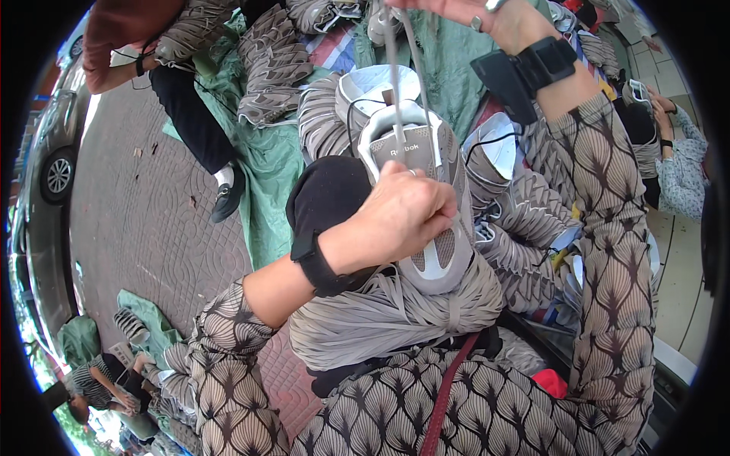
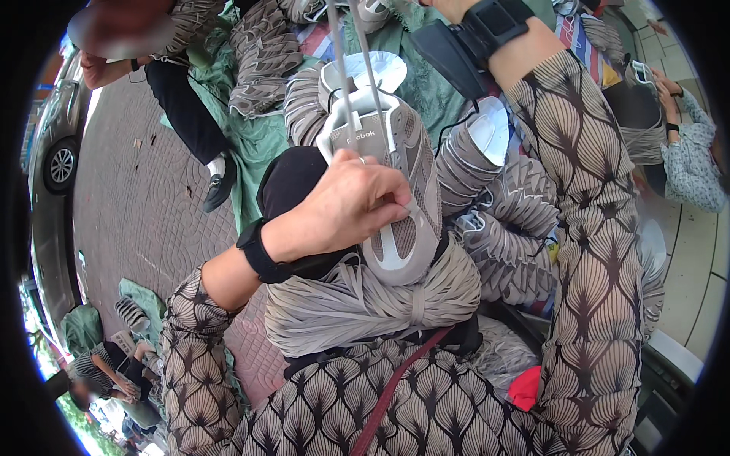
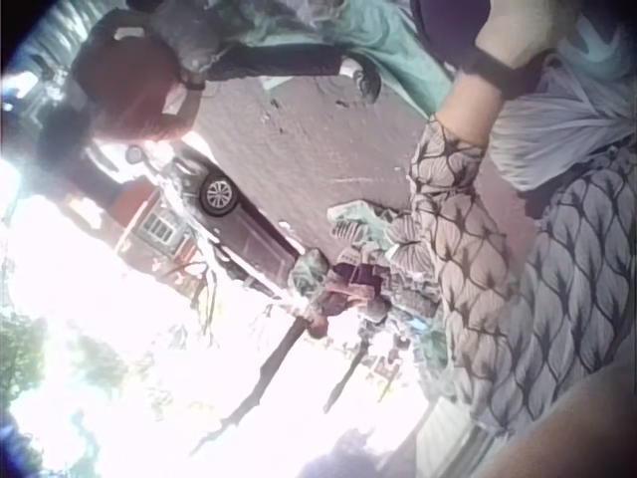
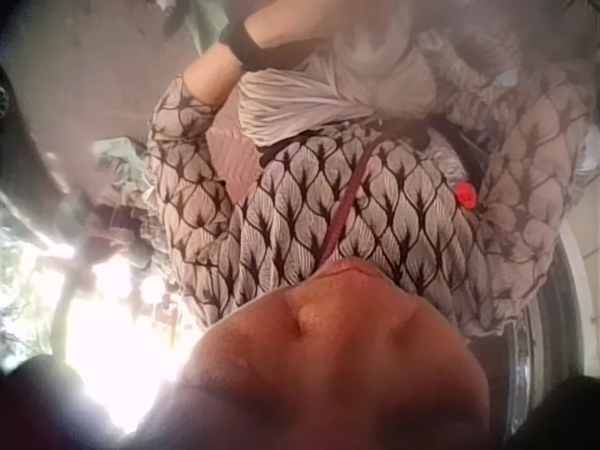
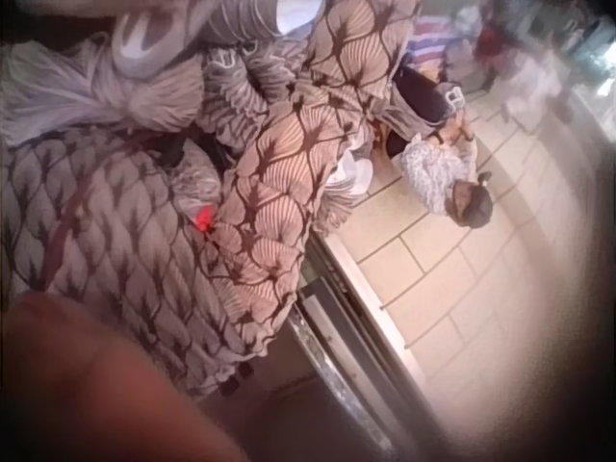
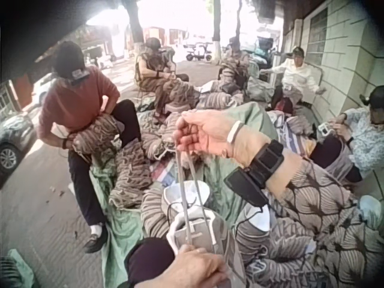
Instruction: The person threads a long shoelace through the eyelets of a Reebok sneaker, pulling the lace tight and arranging it across the tongue. They continue threading the lace through the upper eyelets and finish by tying a knot.
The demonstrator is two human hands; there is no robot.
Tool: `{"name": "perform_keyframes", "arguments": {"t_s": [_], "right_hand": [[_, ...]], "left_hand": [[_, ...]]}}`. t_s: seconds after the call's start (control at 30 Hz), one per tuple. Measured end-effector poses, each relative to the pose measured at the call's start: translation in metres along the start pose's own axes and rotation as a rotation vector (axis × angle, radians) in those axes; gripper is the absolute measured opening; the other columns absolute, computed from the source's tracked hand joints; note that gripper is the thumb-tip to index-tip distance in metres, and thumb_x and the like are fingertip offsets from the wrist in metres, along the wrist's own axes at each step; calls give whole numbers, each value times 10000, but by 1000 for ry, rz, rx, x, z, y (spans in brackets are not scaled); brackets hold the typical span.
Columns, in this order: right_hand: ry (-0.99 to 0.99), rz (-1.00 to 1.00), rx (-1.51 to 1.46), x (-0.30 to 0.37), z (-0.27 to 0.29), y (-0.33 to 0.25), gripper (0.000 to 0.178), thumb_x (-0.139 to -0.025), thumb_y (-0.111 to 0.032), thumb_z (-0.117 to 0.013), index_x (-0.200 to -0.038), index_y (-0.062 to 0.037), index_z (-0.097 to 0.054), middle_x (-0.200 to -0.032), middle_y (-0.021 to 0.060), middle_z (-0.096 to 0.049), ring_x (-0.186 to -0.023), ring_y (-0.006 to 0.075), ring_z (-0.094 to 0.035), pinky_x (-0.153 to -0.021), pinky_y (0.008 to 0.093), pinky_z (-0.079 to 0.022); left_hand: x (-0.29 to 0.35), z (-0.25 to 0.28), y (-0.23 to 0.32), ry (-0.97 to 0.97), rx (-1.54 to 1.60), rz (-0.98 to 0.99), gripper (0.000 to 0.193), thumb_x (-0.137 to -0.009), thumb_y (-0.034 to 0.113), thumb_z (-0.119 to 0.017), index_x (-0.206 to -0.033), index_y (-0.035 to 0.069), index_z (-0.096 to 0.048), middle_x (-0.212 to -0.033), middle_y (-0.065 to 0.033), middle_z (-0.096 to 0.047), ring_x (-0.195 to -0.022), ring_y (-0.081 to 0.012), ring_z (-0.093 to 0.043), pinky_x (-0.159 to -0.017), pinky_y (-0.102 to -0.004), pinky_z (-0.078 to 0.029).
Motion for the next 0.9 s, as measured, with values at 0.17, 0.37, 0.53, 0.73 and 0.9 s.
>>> {"name": "perform_keyframes", "arguments": {"t_s": [0.17,0.37,0.53,0.73,0.9], "right_hand": [[-66,303,550,-37,-13,1,309,-1024,-254,-492,-826,-52,-617,-670,44,-633,-587,132,-621,-597,270,-519],[-97,474,965,-55,-16,5,340,-1019,-260,-485,-772,-53,-591,-633,23,-595,-564,113,-591,-582,279,-483],[-100,673,1277,-71,-32,10,354,-997,-301,-482,-786,-44,-604,-685,109,-629,-635,242,-634,-633,361,-493],[-124,708,1504,-96,-13,9,328,-985,-305,-459,-845,-48,-608,-782,168,-645,-796,357,-641,-713,433,-491],[-28,830,1568,-93,10,19,294,-978,-253,-446,-853,-40,-604,-781,161,-646,-785,347,-645,-710,431,-499]], "left_hand": [[-5,-3,-1,36,-20,140,167,-758,131,-749,-885,99,-646,-818,-35,-654,-844,-269,-632,-761,-395,-438],[18,36,-14,725,-66,207,357,-796,100,-735,-1111,22,-585,-1074,-86,-606,-962,-213,-561,-850,-335,-452],[6,38,-50,423,257,256,320,-996,291,-573,-1054,-13,-654,-1165,-88,-625,-1085,-160,-544,-927,-300,-429],[-9,45,-46,408,380,320,348,-917,314,-666,-1034,-13,-652,-1160,-143,-622,-1139,-219,-555,-996,-329,-401],[20,27,-5,296,-312,299,338,-752,363,-792,-909,99,-651,-954,-110,-571,-954,-289,-546,-900,-435,-373]]}}
Point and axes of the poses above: each hand's wrist, its own x-axis away from the middle knuckle, its own z-axis out of the back of the hand, y = z × x, the point moved 2 cm from there along -x, towards the middle knuckle
